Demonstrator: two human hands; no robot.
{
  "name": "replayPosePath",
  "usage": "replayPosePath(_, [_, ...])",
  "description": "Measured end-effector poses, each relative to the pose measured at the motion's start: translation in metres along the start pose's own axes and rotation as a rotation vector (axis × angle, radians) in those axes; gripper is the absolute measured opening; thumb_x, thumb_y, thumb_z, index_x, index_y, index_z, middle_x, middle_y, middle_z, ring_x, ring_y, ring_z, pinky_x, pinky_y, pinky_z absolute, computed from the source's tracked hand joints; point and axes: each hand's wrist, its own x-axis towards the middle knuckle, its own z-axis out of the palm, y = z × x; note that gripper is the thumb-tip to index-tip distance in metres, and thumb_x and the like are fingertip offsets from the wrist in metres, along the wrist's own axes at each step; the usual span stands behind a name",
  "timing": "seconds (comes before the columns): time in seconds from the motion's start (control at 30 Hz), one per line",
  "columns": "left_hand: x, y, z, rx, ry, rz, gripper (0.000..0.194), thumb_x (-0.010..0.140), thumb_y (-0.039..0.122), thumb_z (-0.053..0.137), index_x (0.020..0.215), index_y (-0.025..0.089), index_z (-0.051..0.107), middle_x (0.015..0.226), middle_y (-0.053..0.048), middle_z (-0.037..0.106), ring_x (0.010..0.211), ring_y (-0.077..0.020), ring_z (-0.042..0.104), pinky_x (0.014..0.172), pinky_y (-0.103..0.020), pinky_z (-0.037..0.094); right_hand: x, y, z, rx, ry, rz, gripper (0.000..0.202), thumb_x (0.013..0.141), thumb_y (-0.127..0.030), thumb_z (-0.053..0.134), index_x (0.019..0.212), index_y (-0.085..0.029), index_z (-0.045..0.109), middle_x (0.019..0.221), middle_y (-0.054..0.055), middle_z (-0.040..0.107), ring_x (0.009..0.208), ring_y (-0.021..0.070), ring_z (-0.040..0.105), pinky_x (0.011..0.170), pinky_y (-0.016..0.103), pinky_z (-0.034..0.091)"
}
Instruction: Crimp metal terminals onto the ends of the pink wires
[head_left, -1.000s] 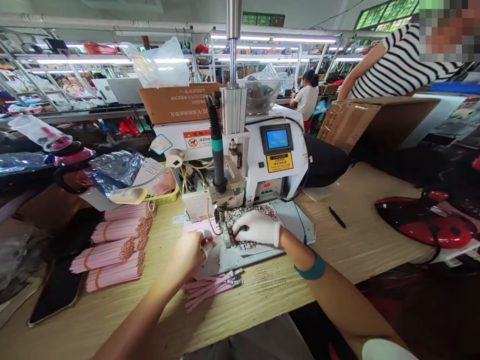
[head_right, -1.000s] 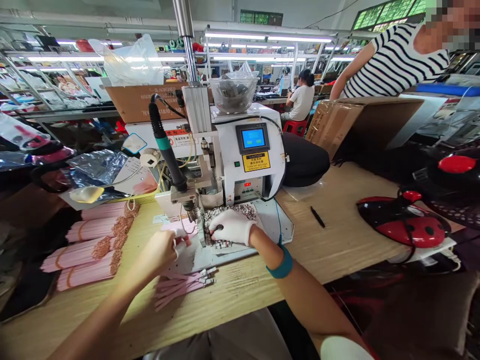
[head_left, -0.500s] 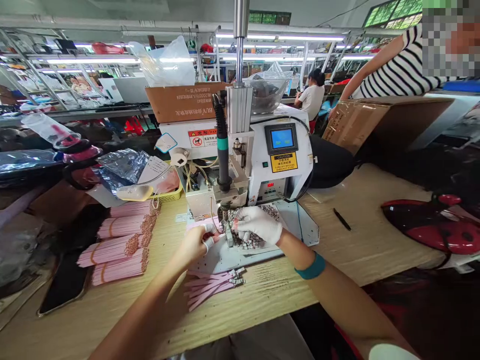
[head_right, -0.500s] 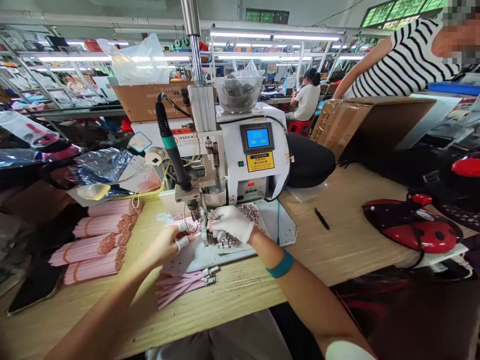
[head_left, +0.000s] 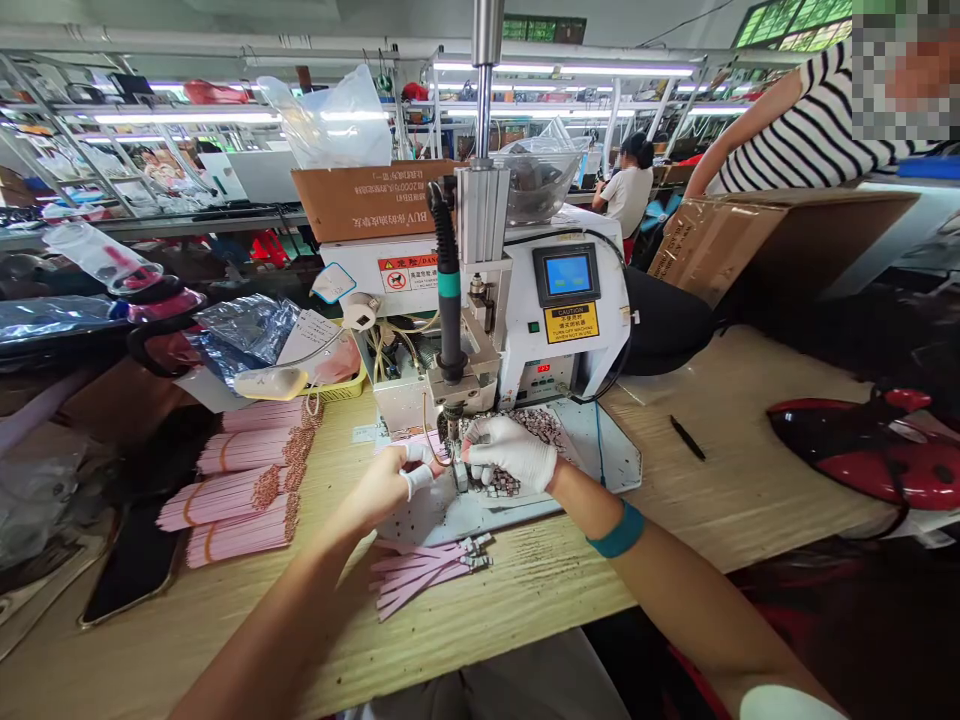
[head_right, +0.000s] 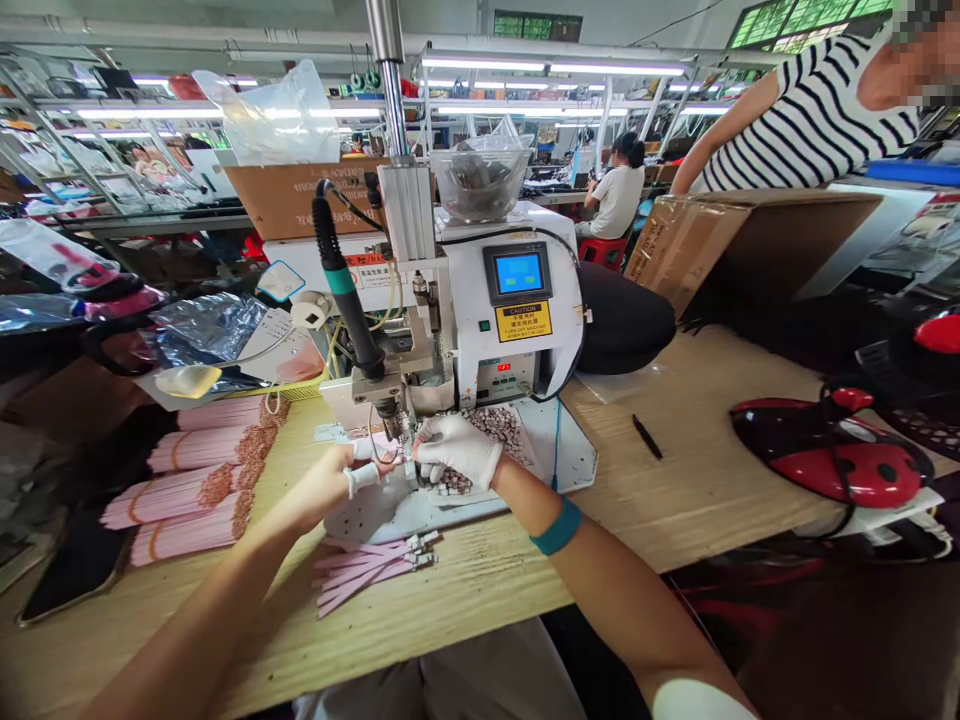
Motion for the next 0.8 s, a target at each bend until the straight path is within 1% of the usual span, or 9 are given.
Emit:
replayPosePath(0.13, [-0.0002,0.0053,0.0046,-0.006,0.009,-0.034,0.032,0.068,0.044,0.064,0.065,0.015,0.049,0.059,0.004,0.04,0.055,-0.0088,0.029,0.051,-0.023,0.022,-0.0003,-0.0007,0.0002,0.012,-0.001,0.008,0.022,0.063,-0.019,0.074,0.074,-0.013,0.056,0.052,-0.003,0.06,0.042,0.0074,0.054,0.038,0.016,0.045])
replayPosePath(0.3, [0.0025,0.0044,0.0059,-0.02,0.018,-0.029,0.027,0.069,0.039,0.063,0.065,0.016,0.05,0.059,0.003,0.042,0.054,-0.0093,0.032,0.051,-0.024,0.024,-0.0015,-0.0039,0.0003,0.023,-0.01,0.06,0.013,0.066,-0.013,0.064,0.076,-0.014,0.056,0.048,-0.003,0.058,0.037,0.0058,0.049,0.035,0.013,0.037])
replayPosePath(0.4, [0.0049,0.0016,0.0055,-0.013,0.031,0.004,0.028,0.069,0.042,0.061,0.064,0.016,0.05,0.06,0.002,0.044,0.055,-0.0103,0.034,0.052,-0.024,0.027,-0.002,-0.005,0.0011,0.019,0.0,0.072,0.012,0.067,-0.014,0.062,0.077,-0.014,0.055,0.047,-0.004,0.056,0.035,0.0051,0.046,0.033,0.013,0.033])
replayPosePath(0.53, [0.0065,0.0004,0.0063,0.02,0.065,-0.02,0.029,0.067,0.044,0.06,0.062,0.017,0.049,0.058,0.002,0.044,0.053,-0.0105,0.033,0.051,-0.024,0.026,-0.0008,-0.0033,0.0018,0.049,0.004,0.061,0.015,0.064,-0.014,0.063,0.076,-0.015,0.054,0.047,-0.005,0.054,0.037,0.0057,0.045,0.033,0.013,0.033])
replayPosePath(0.7, [0.0047,0.0038,0.0077,-0.007,0.06,-0.032,0.025,0.066,0.039,0.057,0.062,0.017,0.046,0.056,0.003,0.042,0.052,-0.0095,0.031,0.049,-0.023,0.024,0.0005,-0.002,0.0012,0.059,-0.008,0.075,0.016,0.064,-0.014,0.062,0.077,-0.015,0.054,0.047,-0.005,0.052,0.038,0.0055,0.043,0.033,0.013,0.032])
replayPosePath(0.8, [0.0041,0.0048,0.0078,0.005,0.065,-0.053,0.022,0.065,0.037,0.056,0.061,0.016,0.048,0.054,0.004,0.04,0.05,-0.0088,0.03,0.049,-0.023,0.022,-0.0005,-0.0045,0.0014,0.075,-0.016,0.076,0.015,0.064,-0.013,0.061,0.076,-0.015,0.053,0.047,-0.005,0.052,0.038,0.0052,0.043,0.033,0.012,0.031])
